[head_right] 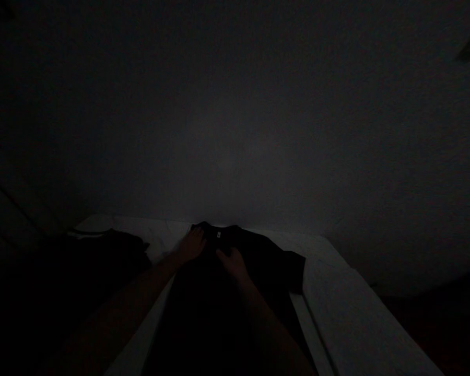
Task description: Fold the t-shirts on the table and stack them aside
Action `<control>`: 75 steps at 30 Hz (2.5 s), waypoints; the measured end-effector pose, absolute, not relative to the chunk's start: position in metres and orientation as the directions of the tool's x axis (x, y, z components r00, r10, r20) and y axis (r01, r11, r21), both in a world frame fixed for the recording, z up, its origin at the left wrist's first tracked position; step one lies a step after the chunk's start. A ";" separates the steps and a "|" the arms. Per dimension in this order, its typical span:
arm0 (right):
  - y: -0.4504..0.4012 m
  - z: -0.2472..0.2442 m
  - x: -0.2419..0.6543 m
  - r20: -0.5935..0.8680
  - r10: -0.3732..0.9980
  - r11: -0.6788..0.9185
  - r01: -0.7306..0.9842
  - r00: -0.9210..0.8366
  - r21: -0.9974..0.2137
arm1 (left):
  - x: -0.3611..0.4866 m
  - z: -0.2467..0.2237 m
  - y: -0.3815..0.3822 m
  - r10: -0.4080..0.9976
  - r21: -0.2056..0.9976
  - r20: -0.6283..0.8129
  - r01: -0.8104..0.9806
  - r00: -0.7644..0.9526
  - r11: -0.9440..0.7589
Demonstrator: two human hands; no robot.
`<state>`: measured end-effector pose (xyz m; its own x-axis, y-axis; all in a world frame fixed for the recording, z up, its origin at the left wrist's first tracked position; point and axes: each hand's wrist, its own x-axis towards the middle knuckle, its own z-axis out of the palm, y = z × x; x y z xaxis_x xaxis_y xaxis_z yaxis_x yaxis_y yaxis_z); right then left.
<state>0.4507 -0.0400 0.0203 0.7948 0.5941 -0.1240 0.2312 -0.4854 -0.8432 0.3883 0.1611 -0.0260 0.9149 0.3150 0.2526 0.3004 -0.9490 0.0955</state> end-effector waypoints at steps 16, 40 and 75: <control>-0.036 0.009 0.420 -0.131 0.523 -0.376 0.090 0.842 -0.922 | 0.383 -0.030 0.155 0.315 0.025 0.255 0.319 0.914 -0.947; -0.077 0.023 0.377 -0.050 0.540 -0.681 0.401 0.840 -0.612 | 0.382 -0.030 0.157 0.313 0.042 0.233 0.312 0.921 -0.949; -0.138 0.038 0.272 0.061 0.980 -0.156 0.921 0.189 -0.356 | 0.334 -0.003 0.153 0.302 0.044 0.130 0.299 0.944 -0.953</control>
